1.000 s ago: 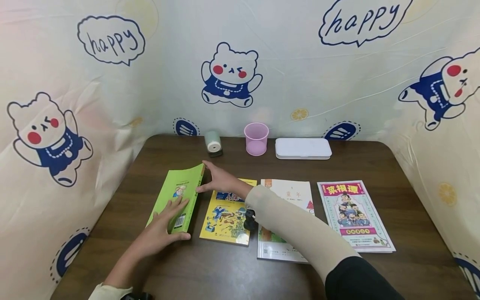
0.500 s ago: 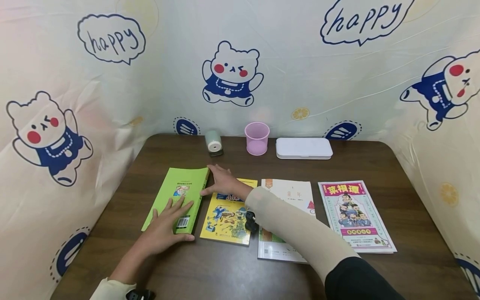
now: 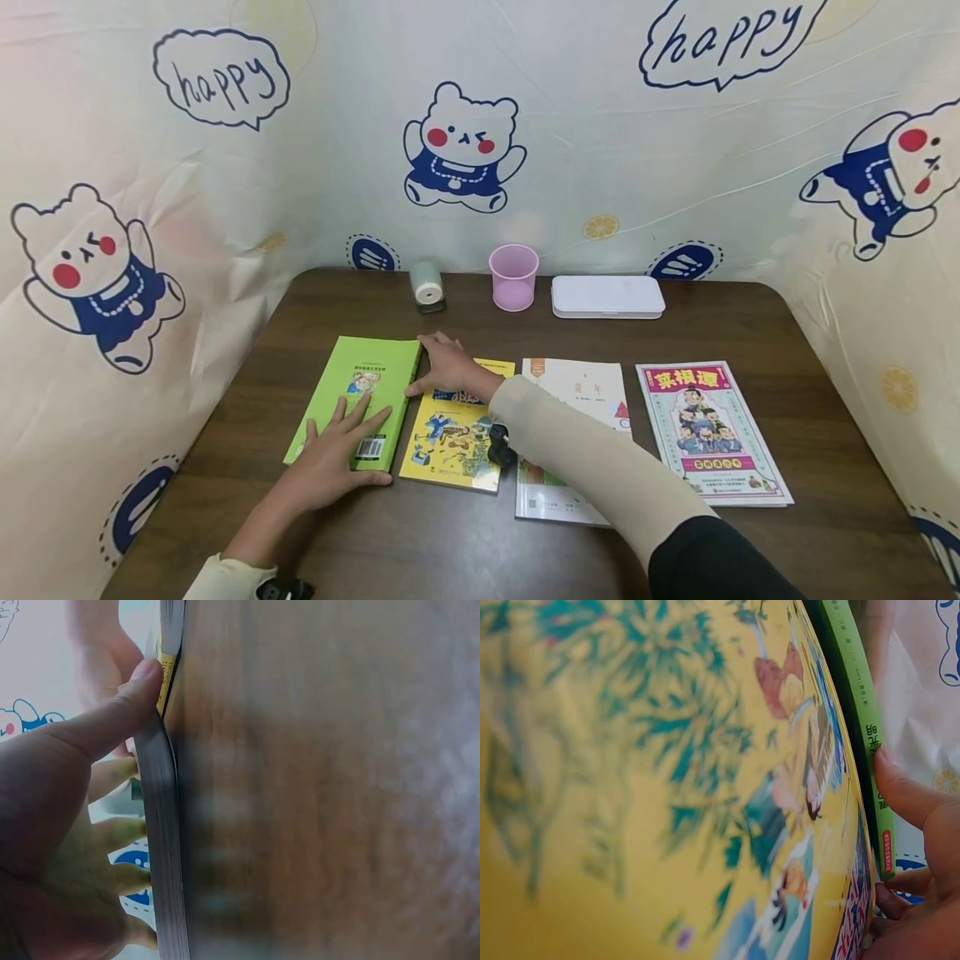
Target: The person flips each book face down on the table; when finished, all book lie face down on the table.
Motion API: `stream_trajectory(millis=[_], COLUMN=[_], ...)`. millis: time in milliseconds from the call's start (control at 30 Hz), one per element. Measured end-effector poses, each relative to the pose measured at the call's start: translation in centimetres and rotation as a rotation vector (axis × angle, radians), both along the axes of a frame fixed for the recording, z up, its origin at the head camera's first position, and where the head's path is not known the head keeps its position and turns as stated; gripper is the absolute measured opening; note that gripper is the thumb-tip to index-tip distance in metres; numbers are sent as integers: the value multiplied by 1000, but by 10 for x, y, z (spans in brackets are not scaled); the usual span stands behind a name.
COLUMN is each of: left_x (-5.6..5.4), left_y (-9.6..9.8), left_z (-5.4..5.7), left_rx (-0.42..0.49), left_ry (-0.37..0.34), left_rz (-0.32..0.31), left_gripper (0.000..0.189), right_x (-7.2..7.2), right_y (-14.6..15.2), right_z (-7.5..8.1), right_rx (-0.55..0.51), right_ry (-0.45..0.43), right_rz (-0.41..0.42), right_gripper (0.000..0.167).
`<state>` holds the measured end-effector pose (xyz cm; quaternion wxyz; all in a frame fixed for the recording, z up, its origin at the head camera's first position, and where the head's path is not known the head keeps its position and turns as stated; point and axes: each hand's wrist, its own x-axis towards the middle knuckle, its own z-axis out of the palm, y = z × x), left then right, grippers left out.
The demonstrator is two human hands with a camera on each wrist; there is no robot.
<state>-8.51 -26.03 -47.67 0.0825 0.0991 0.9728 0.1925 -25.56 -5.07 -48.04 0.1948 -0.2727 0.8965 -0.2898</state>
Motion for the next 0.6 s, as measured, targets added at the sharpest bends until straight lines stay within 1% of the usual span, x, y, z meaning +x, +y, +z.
stream_trajectory(millis=[200, 467, 600], left_x=[-1, -2, -3], left_y=[1, 2, 2], left_z=[0, 0, 1], left_rx=[-9, -42, -53], left_ry=[-8, -8, -14], left_rz=[1, -8, -15], left_gripper=[100, 97, 97], right_x=[1, 3, 3], right_y=[0, 2, 2], right_z=[-1, 3, 3], right_rx=[10, 42, 50], right_ry=[13, 54, 56], right_rz=[1, 18, 18], right_gripper=[108, 106, 106])
